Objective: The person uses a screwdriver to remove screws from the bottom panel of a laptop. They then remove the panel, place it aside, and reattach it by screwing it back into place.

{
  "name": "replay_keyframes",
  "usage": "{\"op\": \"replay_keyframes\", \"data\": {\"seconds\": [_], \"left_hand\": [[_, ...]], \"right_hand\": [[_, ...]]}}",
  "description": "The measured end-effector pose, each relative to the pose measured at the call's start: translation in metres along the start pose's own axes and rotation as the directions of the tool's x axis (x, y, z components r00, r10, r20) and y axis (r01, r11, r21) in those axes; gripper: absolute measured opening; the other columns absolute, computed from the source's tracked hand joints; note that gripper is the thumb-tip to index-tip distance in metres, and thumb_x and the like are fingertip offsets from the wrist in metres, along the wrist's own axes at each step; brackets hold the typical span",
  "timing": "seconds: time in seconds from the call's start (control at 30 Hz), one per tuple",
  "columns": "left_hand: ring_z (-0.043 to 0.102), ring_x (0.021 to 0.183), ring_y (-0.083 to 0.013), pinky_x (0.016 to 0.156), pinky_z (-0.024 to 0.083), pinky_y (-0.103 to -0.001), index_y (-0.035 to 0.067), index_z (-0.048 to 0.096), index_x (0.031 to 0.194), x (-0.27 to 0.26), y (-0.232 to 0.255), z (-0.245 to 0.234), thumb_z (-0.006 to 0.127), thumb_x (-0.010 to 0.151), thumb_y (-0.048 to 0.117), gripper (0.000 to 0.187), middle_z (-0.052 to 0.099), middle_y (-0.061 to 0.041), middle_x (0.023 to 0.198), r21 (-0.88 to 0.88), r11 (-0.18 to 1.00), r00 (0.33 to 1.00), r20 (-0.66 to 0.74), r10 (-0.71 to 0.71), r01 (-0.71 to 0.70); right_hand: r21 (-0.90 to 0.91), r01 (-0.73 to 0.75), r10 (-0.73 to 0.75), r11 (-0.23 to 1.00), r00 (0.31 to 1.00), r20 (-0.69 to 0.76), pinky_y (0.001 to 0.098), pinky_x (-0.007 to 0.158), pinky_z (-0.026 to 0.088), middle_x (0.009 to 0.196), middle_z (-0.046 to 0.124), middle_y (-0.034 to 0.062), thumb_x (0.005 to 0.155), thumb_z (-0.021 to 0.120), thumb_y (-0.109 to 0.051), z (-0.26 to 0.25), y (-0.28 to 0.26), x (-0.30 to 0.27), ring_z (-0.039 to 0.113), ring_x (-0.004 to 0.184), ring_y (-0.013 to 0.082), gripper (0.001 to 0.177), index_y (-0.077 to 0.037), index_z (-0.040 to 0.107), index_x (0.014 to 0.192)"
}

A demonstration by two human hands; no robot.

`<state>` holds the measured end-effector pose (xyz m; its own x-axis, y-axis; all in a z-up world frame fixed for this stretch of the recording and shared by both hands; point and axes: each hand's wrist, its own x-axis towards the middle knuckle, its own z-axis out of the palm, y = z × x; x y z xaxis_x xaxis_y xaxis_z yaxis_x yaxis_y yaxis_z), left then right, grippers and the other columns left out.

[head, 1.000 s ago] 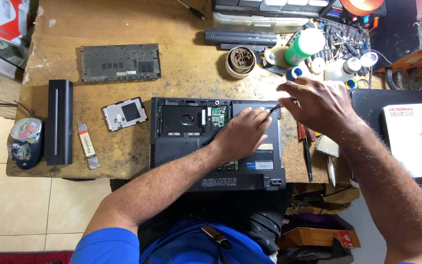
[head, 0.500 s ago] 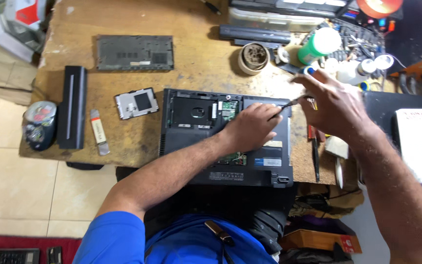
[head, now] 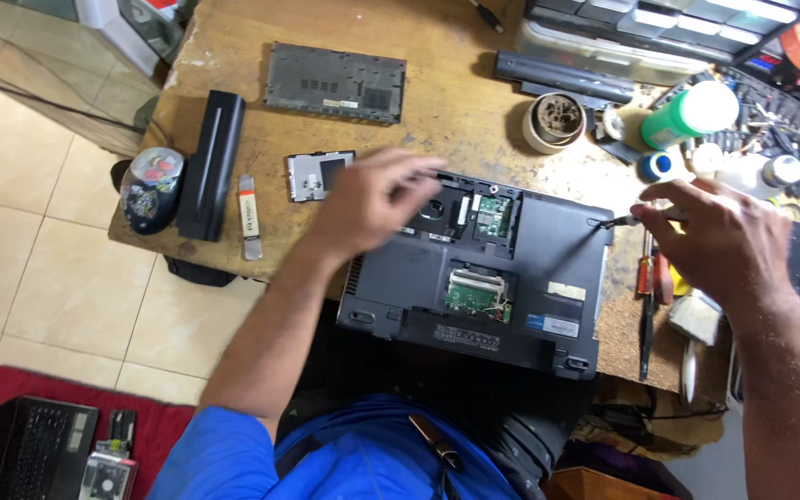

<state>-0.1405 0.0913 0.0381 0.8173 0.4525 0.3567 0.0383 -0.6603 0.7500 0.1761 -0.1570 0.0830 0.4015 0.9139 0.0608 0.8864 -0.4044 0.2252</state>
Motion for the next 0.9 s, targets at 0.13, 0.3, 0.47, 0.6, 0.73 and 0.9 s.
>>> {"op": "replay_keyframes", "data": {"seconds": [0.13, 0.3, 0.47, 0.6, 0.73, 0.9], "left_hand": [[0.066, 0.083, -0.0174, 0.082, 0.057, -0.033, 0.005, 0.074, 0.119, -0.05, -0.055, -0.042, 0.066, 0.104, 0.013, 0.019, 0.076, -0.011, 0.102, 0.258, 0.945, 0.958, -0.253, -0.134, 0.201], [0.067, 0.089, -0.0183, 0.079, 0.055, -0.034, 0.01, 0.078, 0.112, -0.089, -0.084, -0.059, 0.073, 0.101, 0.017, 0.014, 0.075, -0.004, 0.102, 0.455, 0.817, 0.927, -0.29, -0.238, 0.353], [0.061, 0.08, -0.0157, 0.067, 0.053, -0.03, 0.011, 0.079, 0.11, -0.097, -0.092, -0.043, 0.077, 0.098, 0.022, 0.017, 0.071, -0.001, 0.095, 0.49, 0.798, 0.928, -0.298, -0.224, 0.35], [0.065, 0.086, -0.0257, 0.07, 0.052, -0.04, 0.012, 0.081, 0.104, -0.091, -0.091, -0.037, 0.079, 0.095, 0.025, 0.016, 0.068, 0.0, 0.092, 0.583, 0.762, 0.938, -0.334, -0.092, 0.282], [0.066, 0.087, -0.0235, 0.072, 0.055, -0.039, 0.011, 0.083, 0.105, -0.087, -0.089, -0.036, 0.081, 0.093, 0.031, 0.024, 0.071, 0.0, 0.092, 0.645, 0.701, 0.942, -0.315, -0.118, 0.303], [0.068, 0.086, -0.0213, 0.062, 0.052, -0.036, 0.018, 0.083, 0.092, -0.081, -0.088, -0.032, 0.078, 0.092, 0.019, 0.005, 0.075, 0.001, 0.09, 0.734, 0.634, 0.952, -0.306, -0.012, 0.244]], "right_hand": [[0.227, -0.055, 0.025, 0.972, 0.991, 0.133, 0.0552, 0.066, 0.058, 0.139, 0.059, 0.0091, 0.093, 0.067, -0.037, -0.009, -0.005, 0.004, 0.07, 0.098, 0.0392, 0.051, -0.034, 0.06, 0.144], [0.127, 0.039, -0.051, 0.991, 0.995, 0.09, 0.0355, 0.049, 0.051, 0.121, 0.068, 0.0103, 0.099, 0.064, -0.045, -0.006, -0.003, 0.013, 0.071, 0.087, 0.0317, 0.045, -0.027, 0.064, 0.141], [0.043, 0.004, -0.007, 0.999, 0.997, 0.083, 0.0404, 0.06, 0.05, 0.118, 0.072, 0.0011, 0.104, 0.06, -0.056, -0.007, -0.007, 0.016, 0.074, 0.091, 0.0279, 0.035, -0.038, 0.07, 0.132], [0.061, -0.002, -0.002, 0.998, 0.998, 0.067, 0.0422, 0.063, 0.051, 0.12, 0.072, 0.0014, 0.104, 0.06, -0.057, 0.003, 0.0, 0.013, 0.074, 0.092, 0.0293, 0.035, -0.037, 0.073, 0.129], [0.088, 0.01, -0.021, 0.996, 0.992, 0.123, 0.0353, 0.053, 0.043, 0.109, 0.072, 0.0051, 0.104, 0.057, -0.055, -0.007, -0.007, 0.016, 0.071, 0.085, 0.0276, 0.041, -0.035, 0.07, 0.137], [-0.036, 0.098, -0.097, 0.995, 0.995, 0.026, 0.0316, 0.05, 0.044, 0.117, 0.077, -0.0039, 0.107, 0.05, -0.063, -0.003, -0.002, 0.014, 0.076, 0.086, 0.0217, 0.04, -0.039, 0.072, 0.131]]}}
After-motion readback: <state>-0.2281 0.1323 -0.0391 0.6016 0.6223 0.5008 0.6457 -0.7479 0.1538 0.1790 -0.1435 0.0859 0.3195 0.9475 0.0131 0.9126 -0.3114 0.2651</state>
